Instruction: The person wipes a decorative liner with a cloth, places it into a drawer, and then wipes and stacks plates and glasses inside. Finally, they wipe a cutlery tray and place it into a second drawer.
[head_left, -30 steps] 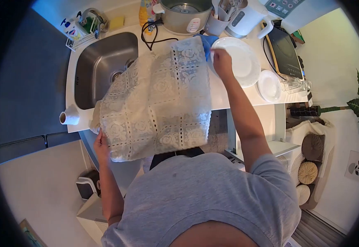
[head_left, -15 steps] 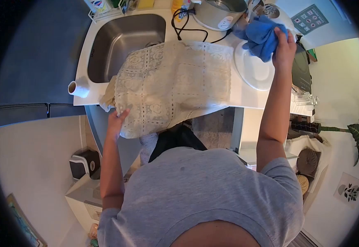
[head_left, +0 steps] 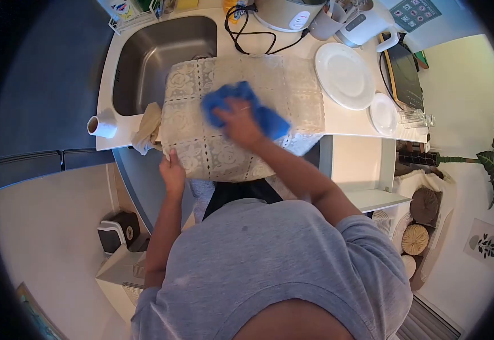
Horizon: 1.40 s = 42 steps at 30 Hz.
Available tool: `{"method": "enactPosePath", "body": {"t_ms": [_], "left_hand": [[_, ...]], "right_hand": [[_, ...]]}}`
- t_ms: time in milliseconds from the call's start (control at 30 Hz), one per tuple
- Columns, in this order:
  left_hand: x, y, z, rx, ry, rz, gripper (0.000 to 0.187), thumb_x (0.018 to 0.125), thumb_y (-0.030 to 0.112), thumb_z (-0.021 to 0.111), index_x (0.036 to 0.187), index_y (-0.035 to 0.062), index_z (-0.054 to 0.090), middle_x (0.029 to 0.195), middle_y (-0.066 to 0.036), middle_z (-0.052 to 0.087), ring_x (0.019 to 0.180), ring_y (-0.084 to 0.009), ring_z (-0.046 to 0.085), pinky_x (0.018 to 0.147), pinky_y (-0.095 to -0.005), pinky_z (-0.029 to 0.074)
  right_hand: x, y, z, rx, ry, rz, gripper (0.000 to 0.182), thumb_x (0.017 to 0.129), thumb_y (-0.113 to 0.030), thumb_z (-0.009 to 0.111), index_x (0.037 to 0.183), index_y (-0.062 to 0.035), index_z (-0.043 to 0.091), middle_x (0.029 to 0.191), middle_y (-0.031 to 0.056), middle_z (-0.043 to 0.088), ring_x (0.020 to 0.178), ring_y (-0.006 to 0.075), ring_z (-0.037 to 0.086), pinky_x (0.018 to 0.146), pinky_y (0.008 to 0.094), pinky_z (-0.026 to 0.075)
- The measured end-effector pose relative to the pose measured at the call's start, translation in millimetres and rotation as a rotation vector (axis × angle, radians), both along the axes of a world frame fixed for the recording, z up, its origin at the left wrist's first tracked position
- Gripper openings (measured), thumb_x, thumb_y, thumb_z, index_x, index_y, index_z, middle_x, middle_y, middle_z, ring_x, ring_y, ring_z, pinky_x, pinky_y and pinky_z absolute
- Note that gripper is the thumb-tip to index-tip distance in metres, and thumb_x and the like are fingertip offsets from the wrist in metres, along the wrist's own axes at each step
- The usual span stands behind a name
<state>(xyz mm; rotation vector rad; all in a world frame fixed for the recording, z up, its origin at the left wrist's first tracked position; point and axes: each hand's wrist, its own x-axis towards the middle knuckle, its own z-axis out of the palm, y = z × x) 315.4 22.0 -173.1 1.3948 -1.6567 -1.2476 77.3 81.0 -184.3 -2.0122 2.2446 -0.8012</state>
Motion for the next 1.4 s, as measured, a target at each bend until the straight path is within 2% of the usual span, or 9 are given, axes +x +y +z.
{"method": "enactPosePath", "body": {"t_ms": [167,267,400,467,800,900,1067,1300,1400], "left_hand": [[21.8,15.0,-16.8,0.060,-0.181,-0.015,0.036,0.093,0.026,0.045,0.107,-0.0061,0.055,0.094,-0.011,0.063,0.084,-0.0171,0.057,0.077,-0.0306,0.044],[23.4,34.6,-29.0,0.024,0.042,-0.013,0.031,0.093,0.023,0.047,0.094,-0.0059,0.058,0.079,-0.011,0.063,0.072,-0.0154,0.056,0.068,-0.0305,0.045],[19.5,44.3,-26.3,0.106,-0.087,-0.055,0.031,0.092,0.023,0.048,0.094,-0.0057,0.057,0.078,-0.010,0.062,0.071,-0.0155,0.056,0.067,-0.0304,0.045],[20.6,45.2,-20.4,-0.039,-0.062,0.068,0.031,0.093,0.024,0.048,0.095,-0.0058,0.058,0.078,-0.010,0.062,0.072,-0.0147,0.055,0.067,-0.0298,0.045],[21.9,30.7,-22.8,0.019,0.063,0.043,0.032,0.094,0.023,0.046,0.099,-0.0064,0.057,0.084,-0.010,0.063,0.076,-0.0143,0.056,0.069,-0.0285,0.045],[15.3,27.5,-25.8,0.057,0.058,0.037,0.032,0.094,0.023,0.047,0.100,-0.0064,0.057,0.085,-0.010,0.063,0.076,-0.0143,0.056,0.069,-0.0292,0.045],[10.2,8.5,-12.2,0.081,-0.043,0.007,0.032,0.093,0.023,0.047,0.101,-0.0069,0.057,0.088,-0.010,0.063,0.078,-0.0144,0.057,0.070,-0.0293,0.046],[8.3,-10.7,42.8,-0.028,0.043,-0.013,0.034,0.093,0.024,0.048,0.104,-0.0067,0.056,0.092,-0.012,0.063,0.083,-0.0160,0.058,0.073,-0.0300,0.046],[8.7,-26.9,44.9,0.101,0.058,-0.226,0.033,0.093,0.024,0.049,0.109,-0.0040,0.055,0.097,-0.010,0.062,0.086,-0.0162,0.059,0.075,-0.0292,0.047]], "right_hand": [[-112.3,47.9,33.3,0.078,0.204,-0.535,0.048,0.067,-0.009,0.059,0.114,-0.0164,0.055,0.111,0.0220,0.050,0.102,0.0384,0.048,0.084,0.0469,0.041],[-59.2,6.6,85.0,-0.068,-0.328,-0.390,0.050,0.068,-0.012,0.060,0.117,-0.0134,0.054,0.119,0.0226,0.049,0.109,0.0398,0.046,0.090,0.0467,0.039],[74.0,-31.3,61.0,0.068,0.108,0.062,0.050,0.067,-0.017,0.062,0.117,-0.0244,0.055,0.120,0.0146,0.048,0.110,0.0345,0.047,0.088,0.0458,0.042],[61.6,-31.7,19.9,0.184,-0.121,0.187,0.053,0.069,-0.017,0.061,0.120,-0.0257,0.052,0.125,0.0172,0.045,0.113,0.0348,0.046,0.090,0.0468,0.041],[-157.1,2.1,16.7,-0.046,0.116,-0.756,0.043,0.072,-0.013,0.057,0.114,-0.0210,0.058,0.121,0.0171,0.047,0.102,0.0352,0.047,0.085,0.0441,0.042],[-69.3,-13.2,58.5,-0.028,-0.201,-0.455,0.043,0.070,-0.013,0.058,0.113,-0.0117,0.057,0.095,0.0200,0.058,0.092,0.0362,0.052,0.085,0.0453,0.041],[49.6,19.4,24.7,0.003,-0.018,0.156,0.042,0.068,-0.015,0.060,0.109,-0.0244,0.061,0.115,0.0131,0.052,0.104,0.0328,0.050,0.088,0.0435,0.040],[-120.2,104.7,14.6,-0.075,0.058,-0.721,0.056,0.063,-0.004,0.058,0.116,-0.0191,0.055,0.112,0.0177,0.053,0.099,0.0371,0.050,0.085,0.0460,0.040],[-155.8,144.5,36.3,-0.202,-0.510,-0.906,0.064,0.061,-0.015,0.068,0.121,-0.0049,0.048,0.111,0.0248,0.051,0.103,0.0350,0.051,0.089,0.0435,0.042]]}}
